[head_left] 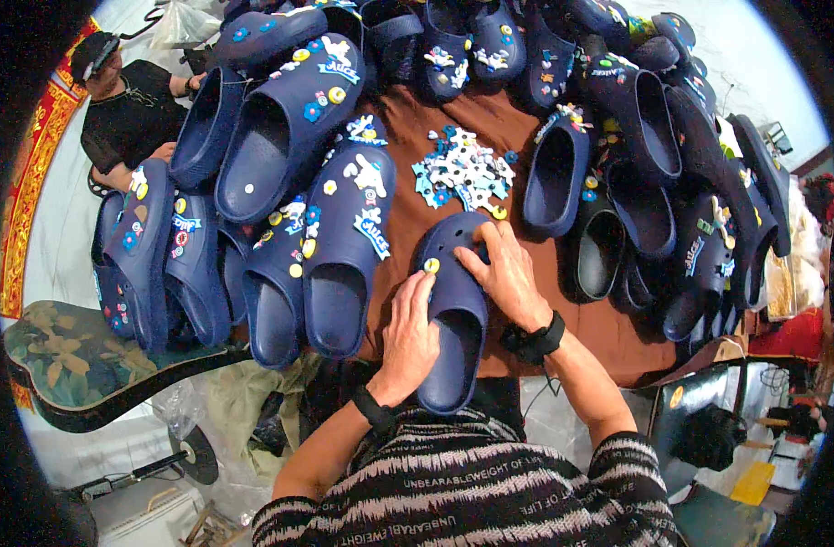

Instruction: Attaching decorative charms into the holes of clog-style shoes.

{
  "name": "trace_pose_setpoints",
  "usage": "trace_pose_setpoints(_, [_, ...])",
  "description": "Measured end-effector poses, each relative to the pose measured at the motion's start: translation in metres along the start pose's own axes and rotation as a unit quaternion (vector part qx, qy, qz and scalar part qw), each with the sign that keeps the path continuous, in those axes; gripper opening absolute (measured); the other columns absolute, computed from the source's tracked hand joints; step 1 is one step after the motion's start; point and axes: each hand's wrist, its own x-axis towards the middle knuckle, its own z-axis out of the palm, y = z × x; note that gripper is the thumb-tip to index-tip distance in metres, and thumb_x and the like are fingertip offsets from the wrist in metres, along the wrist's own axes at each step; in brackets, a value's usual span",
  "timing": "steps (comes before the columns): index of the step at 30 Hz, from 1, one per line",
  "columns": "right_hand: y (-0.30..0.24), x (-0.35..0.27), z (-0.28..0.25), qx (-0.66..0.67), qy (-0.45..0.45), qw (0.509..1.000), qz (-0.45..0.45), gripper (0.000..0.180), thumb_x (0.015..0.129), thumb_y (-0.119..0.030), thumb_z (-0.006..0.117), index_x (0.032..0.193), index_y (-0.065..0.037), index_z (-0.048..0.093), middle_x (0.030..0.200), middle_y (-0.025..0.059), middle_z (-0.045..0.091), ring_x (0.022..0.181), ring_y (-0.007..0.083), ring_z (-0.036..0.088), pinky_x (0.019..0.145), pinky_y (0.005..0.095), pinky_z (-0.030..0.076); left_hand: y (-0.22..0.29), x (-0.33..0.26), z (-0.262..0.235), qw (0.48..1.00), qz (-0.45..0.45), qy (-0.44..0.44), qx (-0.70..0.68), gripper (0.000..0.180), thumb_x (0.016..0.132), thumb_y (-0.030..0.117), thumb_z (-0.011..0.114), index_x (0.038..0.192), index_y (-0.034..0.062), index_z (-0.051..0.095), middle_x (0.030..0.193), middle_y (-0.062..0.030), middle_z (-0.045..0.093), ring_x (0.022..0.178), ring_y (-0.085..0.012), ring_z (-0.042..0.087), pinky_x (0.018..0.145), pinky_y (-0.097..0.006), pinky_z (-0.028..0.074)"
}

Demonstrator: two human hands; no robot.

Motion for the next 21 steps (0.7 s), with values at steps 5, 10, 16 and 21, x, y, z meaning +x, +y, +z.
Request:
trace_pose_setpoints(5, [0.007,-0.012,-0.005,0.074,-0.020,0.996,0.045,0.030,0.092,-0.025,0.069,0.113,-0.005,0.060,0.097,0.0176,0.058,0.090,0.0354,0.062,0.077,0.0460,0.051,-0.001,0.001,0.003,1.000,-0.011,0.000,0.010,0.070,0.079,-0.009,0.053,0.146,0.0016,0.037,0.147,-0.0210,0.041,0.137,-0.0423,0.040,0.113,-0.049,0.037])
trace_pose_setpoints(10, [0.022,-0.016,0.003,0.173,0.013,0.983,0.057,0.017,0.093,-0.013,0.064,0.105,-0.002,0.064,0.096,0.0159,0.061,0.090,0.0319,0.063,0.080,0.0410,0.050,0.000,0.001,0.003,1.000,-0.010,-0.002,0.015,0.067,0.080,-0.008,0.049,0.145,0.0001,0.038,0.147,-0.0231,0.042,0.137,-0.0418,0.041,0.116,-0.048,0.034])
trace_pose_setpoints(16, [0.011,-0.012,-0.007,0.177,-0.017,0.981,0.080,0.021,0.094,-0.013,0.065,0.111,0.000,0.067,0.103,0.0148,0.064,0.096,0.0269,0.065,0.082,0.0368,0.051,-0.002,-0.001,0.003,1.000,-0.015,0.001,0.010,0.065,0.080,-0.008,0.049,0.144,0.0001,0.040,0.147,-0.0227,0.042,0.136,-0.0422,0.041,0.115,-0.048,0.034])
trace_pose_setpoints(21, [0.001,-0.011,-0.013,0.066,-0.055,0.996,-0.011,0.023,0.094,-0.022,0.066,0.111,-0.006,0.065,0.103,0.0195,0.056,0.092,0.0412,0.063,0.080,0.0478,0.053,0.001,0.000,0.001,1.000,-0.015,-0.005,0.007,0.065,0.079,-0.008,0.049,0.143,-0.0001,0.041,0.146,-0.0230,0.043,0.136,-0.0423,0.041,0.115,-0.048,0.034])
